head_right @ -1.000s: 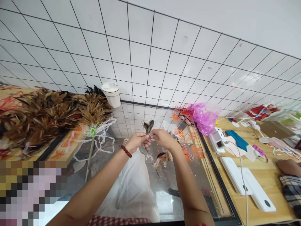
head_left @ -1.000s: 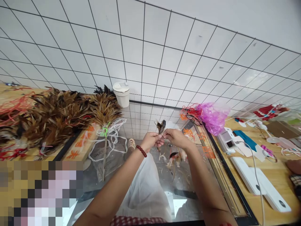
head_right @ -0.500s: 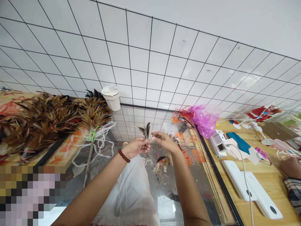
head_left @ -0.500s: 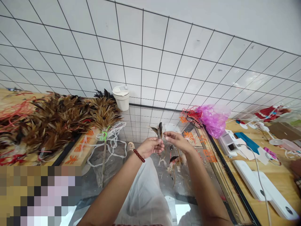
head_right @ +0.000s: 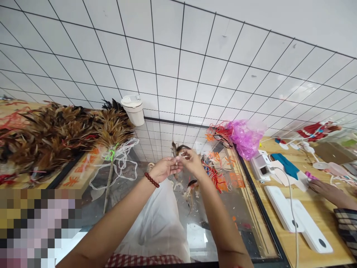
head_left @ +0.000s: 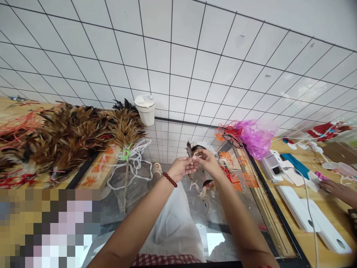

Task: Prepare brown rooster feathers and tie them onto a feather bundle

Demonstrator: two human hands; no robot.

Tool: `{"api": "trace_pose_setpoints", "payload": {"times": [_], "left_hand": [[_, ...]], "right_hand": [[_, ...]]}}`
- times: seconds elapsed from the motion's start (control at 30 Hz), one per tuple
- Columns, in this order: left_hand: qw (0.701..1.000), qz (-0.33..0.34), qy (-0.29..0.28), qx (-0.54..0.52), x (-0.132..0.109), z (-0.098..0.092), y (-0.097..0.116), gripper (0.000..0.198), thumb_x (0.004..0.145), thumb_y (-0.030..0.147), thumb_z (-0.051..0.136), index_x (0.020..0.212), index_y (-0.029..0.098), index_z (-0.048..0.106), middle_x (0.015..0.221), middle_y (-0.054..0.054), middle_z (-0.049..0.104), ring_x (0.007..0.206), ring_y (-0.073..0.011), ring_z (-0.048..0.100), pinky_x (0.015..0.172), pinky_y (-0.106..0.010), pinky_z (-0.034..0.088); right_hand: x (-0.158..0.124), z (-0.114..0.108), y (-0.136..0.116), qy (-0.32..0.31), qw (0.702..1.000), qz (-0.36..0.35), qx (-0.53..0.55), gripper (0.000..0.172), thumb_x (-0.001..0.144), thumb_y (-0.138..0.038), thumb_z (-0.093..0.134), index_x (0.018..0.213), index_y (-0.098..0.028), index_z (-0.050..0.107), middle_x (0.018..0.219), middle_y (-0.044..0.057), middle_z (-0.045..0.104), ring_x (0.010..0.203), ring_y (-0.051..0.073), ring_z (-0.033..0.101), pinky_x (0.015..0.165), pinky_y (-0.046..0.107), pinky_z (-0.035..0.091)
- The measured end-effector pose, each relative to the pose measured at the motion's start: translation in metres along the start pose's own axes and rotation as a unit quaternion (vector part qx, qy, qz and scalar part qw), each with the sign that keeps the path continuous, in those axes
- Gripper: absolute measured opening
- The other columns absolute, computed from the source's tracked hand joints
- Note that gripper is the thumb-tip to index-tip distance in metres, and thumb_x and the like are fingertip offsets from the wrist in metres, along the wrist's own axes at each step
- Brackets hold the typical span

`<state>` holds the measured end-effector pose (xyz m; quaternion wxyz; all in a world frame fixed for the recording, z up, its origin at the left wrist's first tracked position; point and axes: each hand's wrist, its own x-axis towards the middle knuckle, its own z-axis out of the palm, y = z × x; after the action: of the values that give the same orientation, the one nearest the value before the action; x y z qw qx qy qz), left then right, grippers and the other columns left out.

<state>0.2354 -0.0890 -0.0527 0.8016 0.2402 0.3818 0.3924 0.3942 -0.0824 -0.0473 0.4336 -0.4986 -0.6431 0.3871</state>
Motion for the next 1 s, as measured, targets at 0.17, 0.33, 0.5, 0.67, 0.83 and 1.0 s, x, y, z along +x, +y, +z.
{"api": "trace_pose_setpoints", "payload": {"times": [0.17, 0.33, 0.5, 0.67, 0.83, 1.0], "left_hand": [[0.998, -0.014, -0.002, -0.066, -0.003, 0.005, 0.004, 0.009, 0.085, 0.013, 0.061, 0.079, 0.009, 0.065, 0.073, -0.007, 0.066, 0.057, -0.0091, 0.059, 0.07, -0.029, 0.056], [0.996, 0.041, 0.038, -0.067, 0.001, -0.002, 0.009, 0.01, 0.086, 0.014, 0.061, 0.078, 0.009, 0.063, 0.075, -0.008, 0.067, 0.062, -0.0113, 0.063, 0.064, -0.026, 0.055], [0.984, 0.133, 0.078, -0.089, 0.008, -0.02, 0.018, 0.013, 0.079, 0.02, 0.07, 0.079, 0.01, 0.063, 0.061, 0.0, 0.058, 0.049, -0.0064, 0.054, 0.047, -0.016, 0.043], [0.98, 0.165, 0.07, -0.086, 0.012, -0.026, 0.016, 0.024, 0.071, 0.026, 0.078, 0.078, 0.009, 0.064, 0.061, 0.0, 0.059, 0.05, -0.0067, 0.055, 0.047, -0.017, 0.044], [0.985, 0.157, 0.05, -0.051, 0.009, -0.021, 0.011, 0.026, 0.07, 0.029, 0.079, 0.076, 0.009, 0.064, 0.064, -0.003, 0.064, 0.054, -0.0094, 0.06, 0.053, -0.02, 0.048], [0.993, 0.11, 0.047, 0.007, 0.002, -0.006, 0.009, 0.019, 0.078, 0.025, 0.073, 0.077, 0.007, 0.067, 0.083, -0.014, 0.072, 0.071, -0.0174, 0.07, 0.066, -0.027, 0.054]], "right_hand": [[-0.005, -0.001, -0.008, -0.028, 0.978, -0.132, -0.157, 0.066, 0.07, -0.025, 0.076, 0.131, -0.026, 0.05, 0.127, 0.009, 0.052, 0.108, 0.02, 0.054, 0.093, 0.038, 0.045], [-0.005, -0.006, -0.015, -0.007, 0.975, -0.093, -0.201, 0.055, 0.074, -0.025, 0.072, 0.126, -0.021, 0.055, 0.121, 0.01, 0.057, 0.096, 0.018, 0.058, 0.085, 0.034, 0.047], [-0.012, -0.006, -0.033, -0.135, 0.93, 0.053, -0.336, 0.009, 0.078, -0.025, 0.066, 0.082, -0.019, 0.072, 0.077, 0.003, 0.068, 0.069, 0.014, 0.058, 0.064, 0.025, 0.04], [-0.019, 0.013, -0.035, -0.217, 0.869, 0.106, -0.432, 0.016, 0.072, -0.034, 0.069, 0.067, -0.018, 0.069, 0.069, 0.004, 0.066, 0.066, 0.016, 0.057, 0.056, 0.024, 0.031], [-0.015, -0.003, -0.03, -0.212, 0.961, 0.085, -0.153, 0.02, 0.079, -0.034, 0.062, 0.075, -0.015, 0.067, 0.064, 0.0, 0.062, 0.058, 0.01, 0.051, 0.057, 0.022, 0.036], [-0.01, -0.023, -0.034, -0.065, 0.993, 0.085, 0.044, 0.03, 0.068, -0.045, 0.074, 0.074, -0.016, 0.069, 0.066, 0.0, 0.063, 0.059, 0.01, 0.053, 0.059, 0.023, 0.042]]}}
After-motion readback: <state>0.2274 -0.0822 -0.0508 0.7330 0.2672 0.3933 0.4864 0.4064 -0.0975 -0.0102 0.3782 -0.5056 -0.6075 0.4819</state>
